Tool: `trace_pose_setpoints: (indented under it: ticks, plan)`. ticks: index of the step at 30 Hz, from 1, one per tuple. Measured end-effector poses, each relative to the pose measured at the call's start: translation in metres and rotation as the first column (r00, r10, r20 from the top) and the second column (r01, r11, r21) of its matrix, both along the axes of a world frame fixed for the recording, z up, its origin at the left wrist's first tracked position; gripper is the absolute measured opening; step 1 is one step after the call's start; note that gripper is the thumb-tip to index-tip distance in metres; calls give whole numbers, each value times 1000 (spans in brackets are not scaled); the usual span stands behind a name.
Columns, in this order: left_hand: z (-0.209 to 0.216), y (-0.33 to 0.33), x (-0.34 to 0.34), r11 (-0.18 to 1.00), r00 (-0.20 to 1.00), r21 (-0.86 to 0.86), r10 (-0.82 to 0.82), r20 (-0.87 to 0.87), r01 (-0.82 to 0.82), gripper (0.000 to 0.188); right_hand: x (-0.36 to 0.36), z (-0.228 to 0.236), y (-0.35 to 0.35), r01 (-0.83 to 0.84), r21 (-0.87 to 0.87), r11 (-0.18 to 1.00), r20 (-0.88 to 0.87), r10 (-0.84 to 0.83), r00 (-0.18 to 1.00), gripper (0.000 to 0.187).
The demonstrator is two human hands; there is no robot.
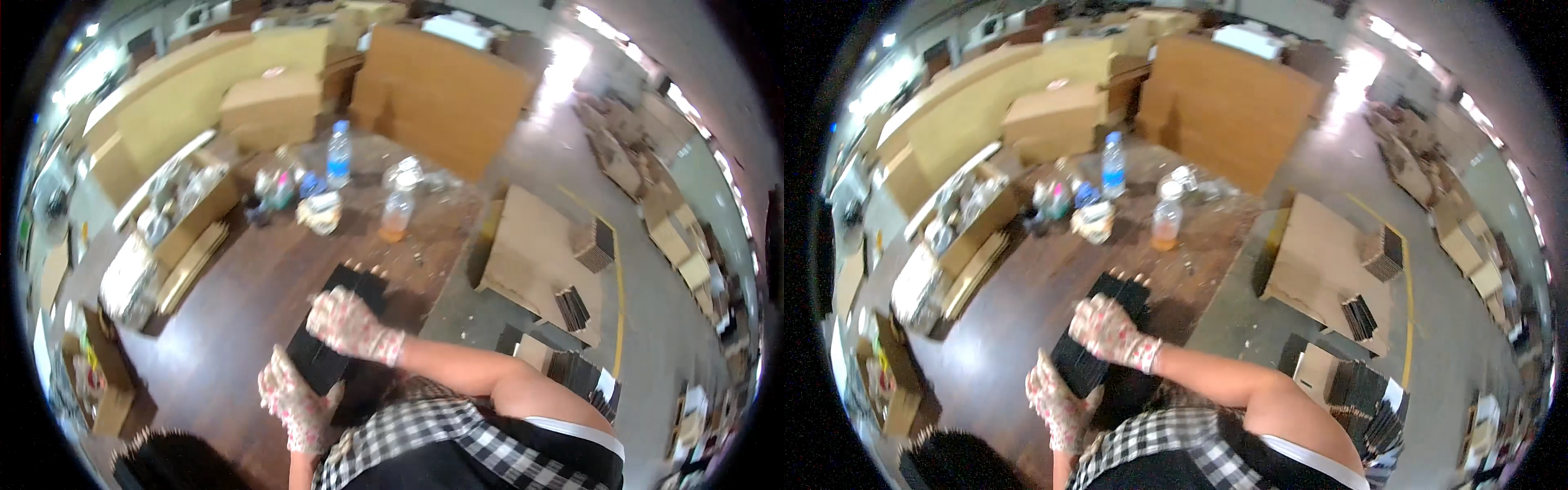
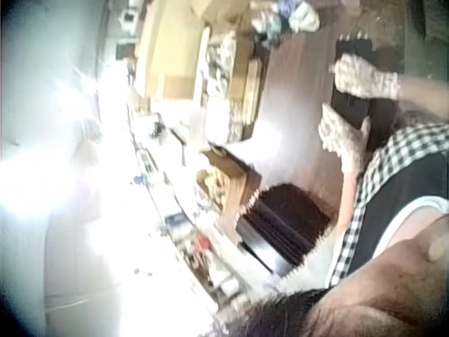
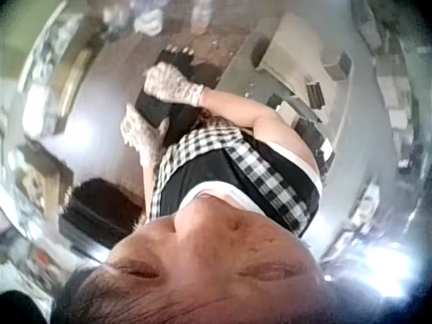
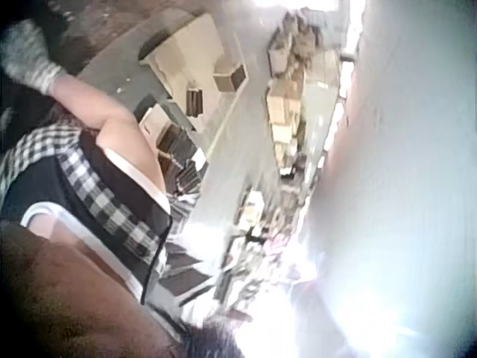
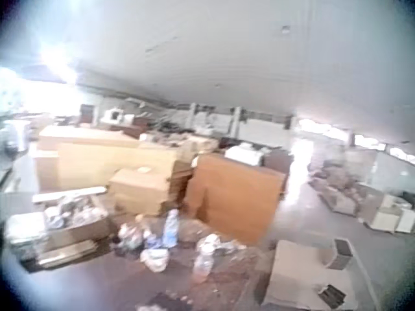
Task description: The person wipes individual black wooden slats with a cloth and a liquid from a bottle and places them into a stack on the worktable.
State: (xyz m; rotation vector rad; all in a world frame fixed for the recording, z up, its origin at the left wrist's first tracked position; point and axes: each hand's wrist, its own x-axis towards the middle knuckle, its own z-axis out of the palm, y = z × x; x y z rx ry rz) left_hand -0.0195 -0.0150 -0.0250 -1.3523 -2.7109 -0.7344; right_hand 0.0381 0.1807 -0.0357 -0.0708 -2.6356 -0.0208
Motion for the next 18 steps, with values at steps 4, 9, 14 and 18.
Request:
trace_pose_setpoints:
  ticks: [4, 9, 14, 18]
  plan:
    - [-8, 4, 5, 999, 996, 26, -33, -78, 35, 121, 12, -18, 59, 322, 14, 947, -33, -322, 946, 17]
    - [-18, 4, -2, 994, 998, -113, -17, -65, 10, 127, 29, -32, -59, -107, -134, 985, -277, 67, 959, 16]
    - [-14, 5, 2, 999, 995, -53, -14, -99, 9, 125, 62, -16, 64, 296, 112, 949, -383, -234, 894, 10]
    - [-6, 6, 4, 997, 996, -72, -14, -87, 8, 122, 39, -13, 29, 11, 2, 1000, -155, -11, 988, 7]
